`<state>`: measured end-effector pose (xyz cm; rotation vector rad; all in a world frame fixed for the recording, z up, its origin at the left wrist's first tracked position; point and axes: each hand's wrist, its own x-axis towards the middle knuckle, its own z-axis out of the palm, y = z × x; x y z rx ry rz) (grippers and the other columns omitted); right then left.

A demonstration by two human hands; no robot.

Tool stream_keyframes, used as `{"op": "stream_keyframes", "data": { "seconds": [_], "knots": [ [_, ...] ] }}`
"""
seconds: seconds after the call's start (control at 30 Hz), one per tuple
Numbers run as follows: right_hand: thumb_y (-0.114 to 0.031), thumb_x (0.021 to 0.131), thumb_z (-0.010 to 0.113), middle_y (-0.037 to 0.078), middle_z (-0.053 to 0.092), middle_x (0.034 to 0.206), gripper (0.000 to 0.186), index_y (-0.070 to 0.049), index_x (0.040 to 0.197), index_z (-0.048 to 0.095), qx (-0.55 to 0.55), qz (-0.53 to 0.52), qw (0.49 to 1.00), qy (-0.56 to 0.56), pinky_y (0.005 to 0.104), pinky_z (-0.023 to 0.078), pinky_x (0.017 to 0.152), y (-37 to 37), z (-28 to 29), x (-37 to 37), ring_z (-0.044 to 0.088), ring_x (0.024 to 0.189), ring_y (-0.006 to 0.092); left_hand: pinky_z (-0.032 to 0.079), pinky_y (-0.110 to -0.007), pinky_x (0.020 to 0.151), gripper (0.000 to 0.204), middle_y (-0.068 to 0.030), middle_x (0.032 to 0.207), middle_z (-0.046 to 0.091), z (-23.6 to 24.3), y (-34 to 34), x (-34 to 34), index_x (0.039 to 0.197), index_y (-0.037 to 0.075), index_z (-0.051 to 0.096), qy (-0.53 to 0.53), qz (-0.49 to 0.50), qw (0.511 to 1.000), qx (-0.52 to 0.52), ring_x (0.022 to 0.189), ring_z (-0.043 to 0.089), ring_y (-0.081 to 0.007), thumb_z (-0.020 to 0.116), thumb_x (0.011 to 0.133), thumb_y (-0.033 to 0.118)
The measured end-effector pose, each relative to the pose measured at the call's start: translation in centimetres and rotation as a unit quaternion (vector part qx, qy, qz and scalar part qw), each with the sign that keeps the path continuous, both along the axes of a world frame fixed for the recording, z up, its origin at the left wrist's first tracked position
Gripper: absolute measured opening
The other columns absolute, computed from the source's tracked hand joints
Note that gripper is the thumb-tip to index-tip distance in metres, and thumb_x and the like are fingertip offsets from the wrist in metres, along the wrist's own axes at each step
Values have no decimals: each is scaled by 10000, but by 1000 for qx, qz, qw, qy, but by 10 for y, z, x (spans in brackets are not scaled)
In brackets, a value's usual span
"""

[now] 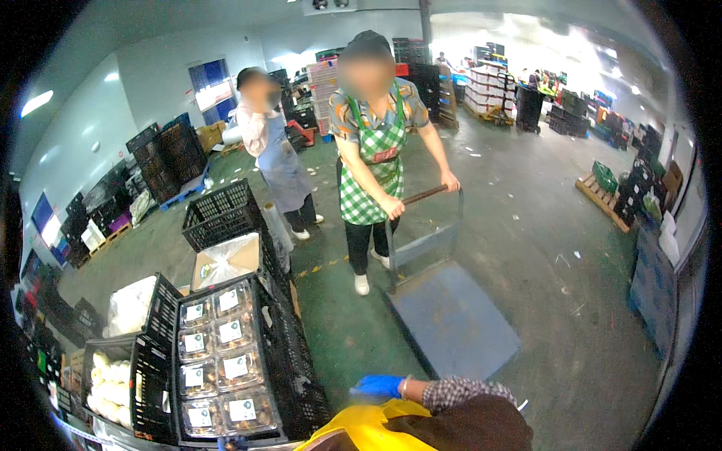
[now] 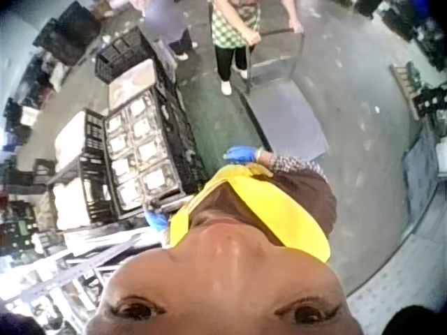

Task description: The person cleans and sorts chestnuts at a metal table by hand, removing debris from individual nuts and placing the cleaned items into plastic containers or onto a scale.

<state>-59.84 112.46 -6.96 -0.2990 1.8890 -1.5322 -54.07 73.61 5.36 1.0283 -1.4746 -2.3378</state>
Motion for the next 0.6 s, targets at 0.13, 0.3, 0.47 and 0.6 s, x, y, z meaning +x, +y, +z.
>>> {"op": "stream_keyframes", "data": {
  "seconds": [0.13,0.3,0.47,0.6],
  "knots": [
    [-448,861,458,64,591,769,449,-30,963,587,52,-81,984,147,311,434,618,28,-17,3,521,669,150,286,-182,371,249,44,625,522,-35,-20,10,791,163,536,5,10,993,113,435,370,-60,468,861,391],
    [-414,874,440,151,598,921,435,-29,1056,529,70,77,988,111,369,442,747,16,23,-35,569,813,242,298,-187,371,261,36,608,515,4,51,7,798,155,539,-33,73,997,12,436,375,-67,461,865,395],
    [-356,876,449,208,577,941,379,-20,1033,525,29,193,961,197,391,444,744,13,58,-64,569,859,323,309,-191,371,273,28,591,507,24,130,-7,805,148,542,-79,41,995,-55,436,381,-73,453,868,399],
    [-325,843,542,123,575,880,493,-56,1234,411,-44,242,951,189,335,437,679,-2,112,-70,541,767,205,310,-193,355,324,11,567,491,12,214,-38,845,111,550,-60,-33,997,-26,426,404,-56,450,877,417]
  ]
}}
